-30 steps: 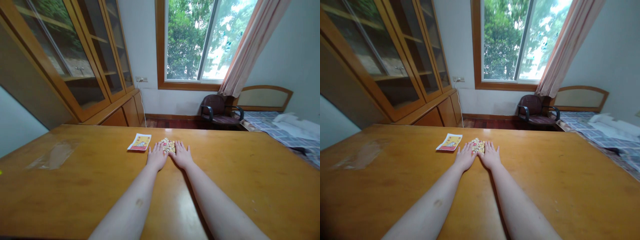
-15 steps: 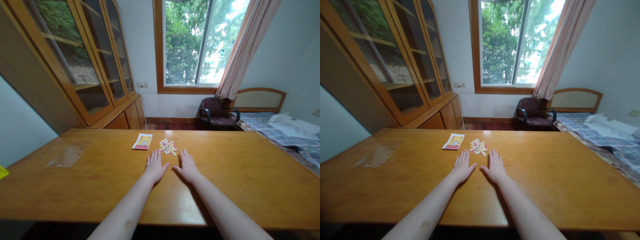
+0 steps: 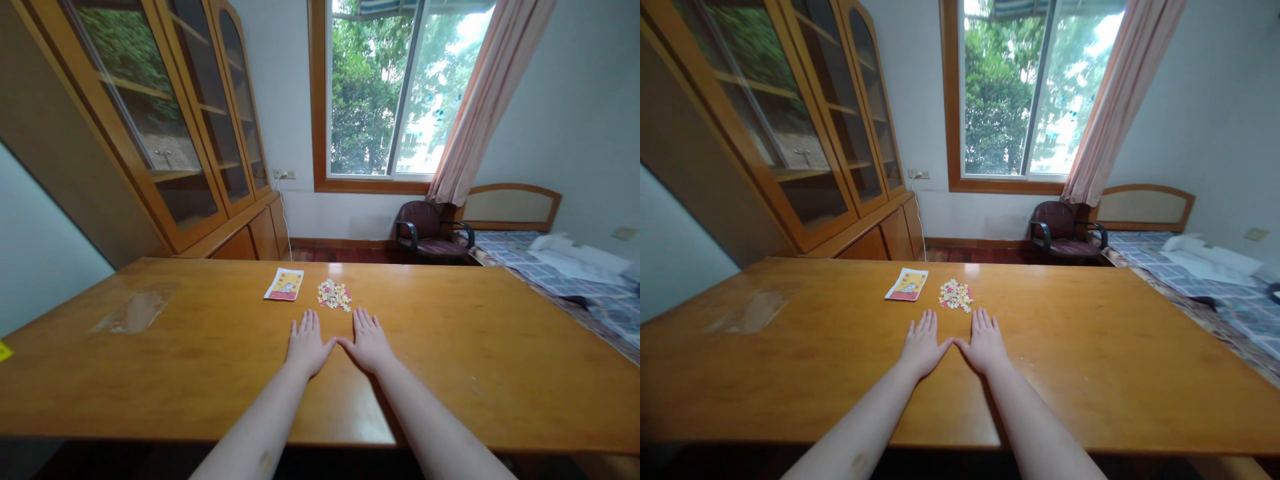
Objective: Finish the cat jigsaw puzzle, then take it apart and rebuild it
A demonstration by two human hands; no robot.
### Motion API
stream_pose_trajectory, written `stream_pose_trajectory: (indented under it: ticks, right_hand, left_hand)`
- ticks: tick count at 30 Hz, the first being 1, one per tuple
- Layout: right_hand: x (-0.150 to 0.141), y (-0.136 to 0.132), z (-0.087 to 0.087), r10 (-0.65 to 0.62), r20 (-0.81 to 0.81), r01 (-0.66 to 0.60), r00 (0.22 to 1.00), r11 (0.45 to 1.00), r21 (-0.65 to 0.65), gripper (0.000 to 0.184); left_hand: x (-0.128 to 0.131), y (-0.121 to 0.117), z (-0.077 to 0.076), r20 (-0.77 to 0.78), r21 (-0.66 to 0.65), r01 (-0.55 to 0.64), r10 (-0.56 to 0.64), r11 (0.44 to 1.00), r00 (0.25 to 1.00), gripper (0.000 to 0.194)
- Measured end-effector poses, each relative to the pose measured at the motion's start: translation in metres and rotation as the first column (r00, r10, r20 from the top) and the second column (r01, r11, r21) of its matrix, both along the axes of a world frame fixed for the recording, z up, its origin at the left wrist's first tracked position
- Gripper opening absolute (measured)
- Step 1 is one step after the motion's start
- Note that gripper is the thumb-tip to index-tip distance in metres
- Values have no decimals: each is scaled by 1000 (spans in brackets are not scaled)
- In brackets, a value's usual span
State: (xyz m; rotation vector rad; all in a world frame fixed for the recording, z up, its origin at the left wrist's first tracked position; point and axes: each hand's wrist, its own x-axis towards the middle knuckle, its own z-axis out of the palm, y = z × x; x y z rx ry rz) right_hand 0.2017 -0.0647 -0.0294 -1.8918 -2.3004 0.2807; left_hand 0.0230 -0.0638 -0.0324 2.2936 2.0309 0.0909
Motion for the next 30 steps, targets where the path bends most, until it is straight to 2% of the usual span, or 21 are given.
stream_pose_trajectory:
  ticks: [21, 30]
  right_hand:
    - [-1, -1, 3, -5, 9, 5, 1000, 1000, -26, 96]
    - [-2, -1, 1, -9, 4, 9, 1000, 1000, -17, 97]
  left_hand:
    - [0, -3, 6, 12, -11, 0, 0, 1000, 1000, 90]
    - [0, -1, 1, 6, 0, -1, 1, 1000, 1000, 90]
